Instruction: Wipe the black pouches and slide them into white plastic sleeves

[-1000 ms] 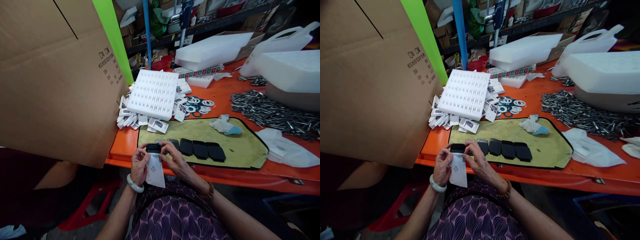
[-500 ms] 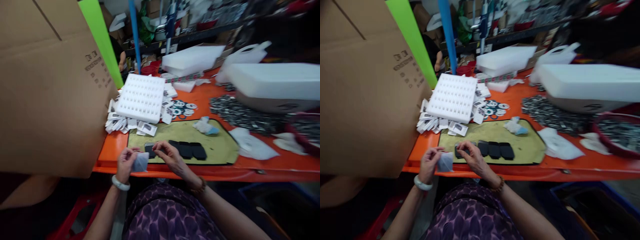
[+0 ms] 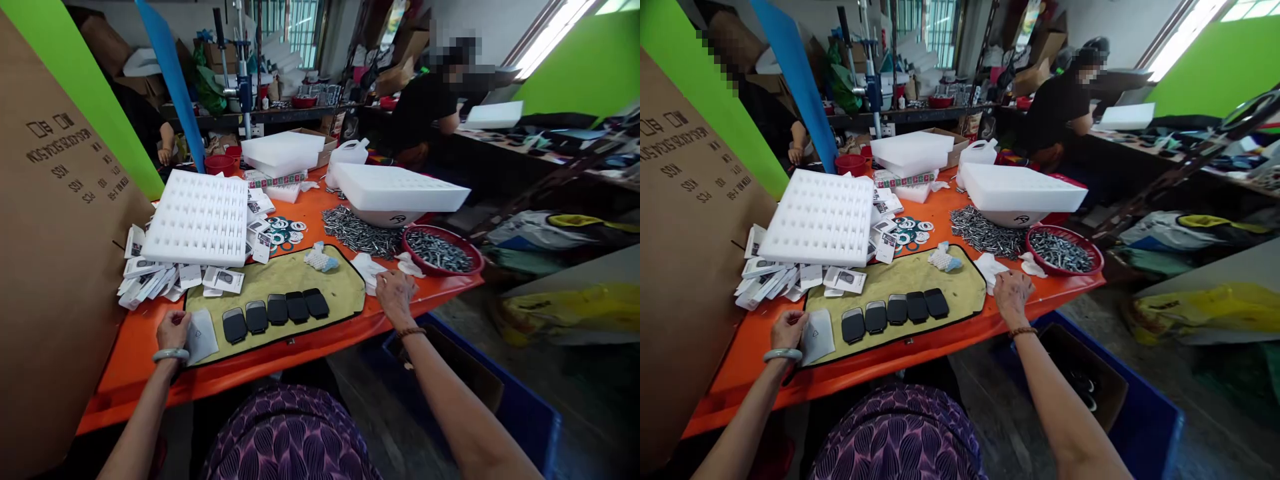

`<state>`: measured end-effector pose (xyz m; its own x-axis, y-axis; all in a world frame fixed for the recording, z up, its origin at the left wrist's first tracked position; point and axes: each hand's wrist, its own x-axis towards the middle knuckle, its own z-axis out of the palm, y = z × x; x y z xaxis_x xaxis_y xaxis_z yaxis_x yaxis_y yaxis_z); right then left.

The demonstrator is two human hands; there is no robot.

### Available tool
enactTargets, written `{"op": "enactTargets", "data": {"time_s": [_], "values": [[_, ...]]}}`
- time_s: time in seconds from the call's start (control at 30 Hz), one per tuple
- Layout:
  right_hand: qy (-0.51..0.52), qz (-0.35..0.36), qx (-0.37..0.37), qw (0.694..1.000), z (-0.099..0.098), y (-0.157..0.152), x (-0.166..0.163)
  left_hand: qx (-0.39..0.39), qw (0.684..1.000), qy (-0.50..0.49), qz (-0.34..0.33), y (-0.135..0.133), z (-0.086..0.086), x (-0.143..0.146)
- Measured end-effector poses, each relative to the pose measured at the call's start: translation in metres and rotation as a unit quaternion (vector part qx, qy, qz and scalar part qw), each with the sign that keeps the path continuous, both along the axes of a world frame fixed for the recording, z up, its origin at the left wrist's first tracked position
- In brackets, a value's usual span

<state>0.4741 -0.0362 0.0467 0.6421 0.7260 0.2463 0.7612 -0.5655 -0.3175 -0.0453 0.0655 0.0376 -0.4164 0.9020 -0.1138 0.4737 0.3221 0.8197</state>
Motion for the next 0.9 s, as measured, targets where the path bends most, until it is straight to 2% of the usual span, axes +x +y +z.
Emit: {"op": "enactTargets", "data": {"time_s": [0.13,0.27,0.43,0.57,0.67,0.77,0.83,0.9], "values": [[-0.034,0.047,-0.051,0.997,-0.017,0.008,0.026,0.027,0.995,0.086,-0.031,-0.006,0.003,0.007],[-0.033,0.011,-0.054,0.998,-0.032,0.024,0.034,0.075,0.995,0.039,-0.051,-0.020,0.006,0.018],[-0.008,-0.012,-0.016,1.000,-0.040,0.030,0.038,0.099,0.991,-0.058,-0.075,-0.040,0.011,0.037],[-0.023,-0.023,0.086,0.996,-0.039,0.019,0.035,0.101,0.981,-0.121,-0.112,-0.057,0.014,0.059],[-0.019,-0.017,0.141,0.990,-0.033,0.012,0.028,0.084,0.974,-0.159,-0.140,-0.068,0.016,0.074],[-0.004,0.022,0.197,0.980,-0.013,0.010,0.010,0.068,0.967,-0.196,-0.147,-0.079,0.021,0.089],[-0.004,0.074,0.254,0.964,0.007,0.009,-0.018,0.034,0.958,-0.239,-0.154,-0.087,0.029,0.101],[0.004,0.139,0.305,0.942,0.026,0.007,-0.059,-0.039,0.932,-0.309,-0.182,-0.097,0.041,0.115]]}}
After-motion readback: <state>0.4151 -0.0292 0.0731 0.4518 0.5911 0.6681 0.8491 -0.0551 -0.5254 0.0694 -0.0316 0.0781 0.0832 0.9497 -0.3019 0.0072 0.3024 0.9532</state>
